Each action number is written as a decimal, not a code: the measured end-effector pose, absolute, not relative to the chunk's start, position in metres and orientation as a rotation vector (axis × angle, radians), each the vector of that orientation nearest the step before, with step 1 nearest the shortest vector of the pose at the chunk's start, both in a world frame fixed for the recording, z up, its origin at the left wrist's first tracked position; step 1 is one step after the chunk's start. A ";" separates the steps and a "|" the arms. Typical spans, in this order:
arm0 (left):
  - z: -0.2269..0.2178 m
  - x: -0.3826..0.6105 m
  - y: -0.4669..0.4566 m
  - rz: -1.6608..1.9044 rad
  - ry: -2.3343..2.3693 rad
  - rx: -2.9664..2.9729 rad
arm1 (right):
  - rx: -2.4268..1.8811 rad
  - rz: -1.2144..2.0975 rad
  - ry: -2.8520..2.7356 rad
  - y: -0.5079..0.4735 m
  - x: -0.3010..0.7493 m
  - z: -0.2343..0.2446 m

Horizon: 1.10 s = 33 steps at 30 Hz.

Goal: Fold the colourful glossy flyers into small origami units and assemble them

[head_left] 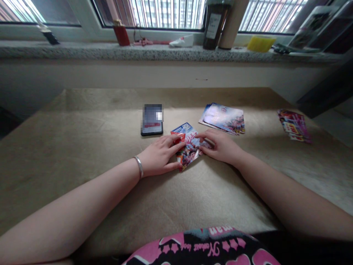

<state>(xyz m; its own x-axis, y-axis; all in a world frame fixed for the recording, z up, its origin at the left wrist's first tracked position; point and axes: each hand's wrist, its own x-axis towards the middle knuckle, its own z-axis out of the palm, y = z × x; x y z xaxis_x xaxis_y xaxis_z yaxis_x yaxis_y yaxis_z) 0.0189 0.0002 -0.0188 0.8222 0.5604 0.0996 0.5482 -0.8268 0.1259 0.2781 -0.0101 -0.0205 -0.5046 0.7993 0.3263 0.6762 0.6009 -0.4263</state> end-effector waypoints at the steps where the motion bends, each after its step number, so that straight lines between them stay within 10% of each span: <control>1: -0.019 0.019 0.000 0.202 0.893 2.918 | -1.157 0.313 -2.370 -0.010 0.279 -0.021; 33: -0.015 0.016 0.007 0.611 0.988 2.865 | -1.106 0.145 -2.632 -0.012 0.286 -0.017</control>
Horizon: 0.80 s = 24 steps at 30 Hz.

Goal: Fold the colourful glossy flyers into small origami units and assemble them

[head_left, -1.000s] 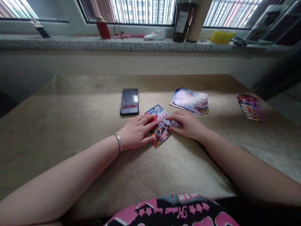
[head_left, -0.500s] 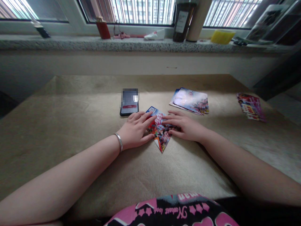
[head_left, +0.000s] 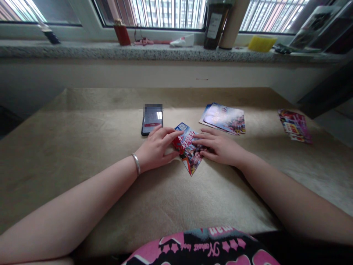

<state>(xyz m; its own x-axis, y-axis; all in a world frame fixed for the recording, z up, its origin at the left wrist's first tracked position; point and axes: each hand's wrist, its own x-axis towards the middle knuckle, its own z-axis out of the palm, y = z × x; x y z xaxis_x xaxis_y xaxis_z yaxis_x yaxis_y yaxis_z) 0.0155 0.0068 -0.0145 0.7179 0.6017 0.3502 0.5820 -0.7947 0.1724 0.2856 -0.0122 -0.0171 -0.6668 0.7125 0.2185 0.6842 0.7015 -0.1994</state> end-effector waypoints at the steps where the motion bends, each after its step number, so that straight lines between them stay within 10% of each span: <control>1: -0.014 0.015 0.008 0.612 0.979 2.868 | -1.107 0.146 -2.630 -0.012 0.287 -0.017; 24: -0.003 0.002 0.012 0.289 0.781 3.212 | -1.163 0.063 -2.622 -0.014 0.293 -0.015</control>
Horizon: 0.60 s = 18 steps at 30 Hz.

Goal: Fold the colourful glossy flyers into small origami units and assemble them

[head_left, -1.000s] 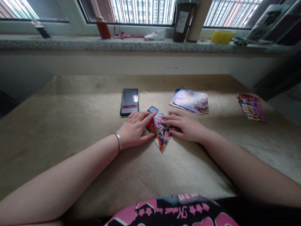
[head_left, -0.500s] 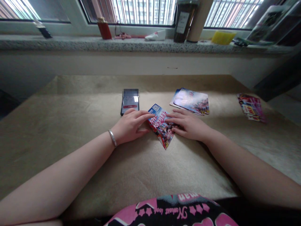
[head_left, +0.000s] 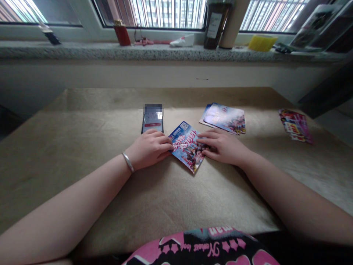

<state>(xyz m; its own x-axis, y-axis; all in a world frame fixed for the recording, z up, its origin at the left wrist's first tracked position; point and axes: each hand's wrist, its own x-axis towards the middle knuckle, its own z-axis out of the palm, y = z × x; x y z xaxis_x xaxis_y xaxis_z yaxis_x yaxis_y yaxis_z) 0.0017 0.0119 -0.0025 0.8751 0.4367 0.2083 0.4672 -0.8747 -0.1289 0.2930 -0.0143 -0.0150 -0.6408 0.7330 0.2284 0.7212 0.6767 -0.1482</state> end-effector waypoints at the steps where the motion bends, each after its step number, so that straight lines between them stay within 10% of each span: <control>1: -0.002 0.002 0.012 -0.244 -0.694 -2.846 | -1.164 0.069 -2.621 -0.014 0.294 -0.015; 18: 0.009 -0.001 0.008 0.097 -0.671 -2.746 | -1.061 0.039 -2.703 -0.009 0.310 -0.015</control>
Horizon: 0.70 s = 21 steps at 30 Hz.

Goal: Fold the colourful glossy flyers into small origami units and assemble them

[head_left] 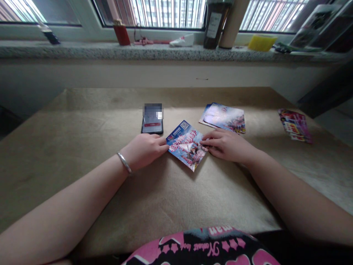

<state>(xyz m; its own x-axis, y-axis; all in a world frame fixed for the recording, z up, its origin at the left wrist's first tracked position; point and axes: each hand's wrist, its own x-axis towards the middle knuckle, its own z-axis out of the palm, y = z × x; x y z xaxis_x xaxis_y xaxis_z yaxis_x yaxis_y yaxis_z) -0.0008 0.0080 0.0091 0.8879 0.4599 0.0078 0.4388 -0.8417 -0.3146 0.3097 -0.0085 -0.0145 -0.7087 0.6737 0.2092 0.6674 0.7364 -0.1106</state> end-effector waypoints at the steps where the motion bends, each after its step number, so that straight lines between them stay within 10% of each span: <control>1: 0.009 -0.001 0.008 0.100 -0.673 -2.749 | -1.056 0.019 -2.703 -0.008 0.309 -0.015; 21: -0.005 0.007 0.009 -0.289 -1.237 -2.691 | -1.558 0.372 -2.292 -0.008 0.286 -0.017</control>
<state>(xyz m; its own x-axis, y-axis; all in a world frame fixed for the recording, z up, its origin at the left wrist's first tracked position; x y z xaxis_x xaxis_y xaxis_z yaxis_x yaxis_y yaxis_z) 0.0068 0.0091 -0.0051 0.6379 0.7308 0.2430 0.7627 -0.6431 -0.0684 0.2863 -0.0078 -0.0172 -0.3384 0.9314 0.1339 0.8414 0.3632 -0.4001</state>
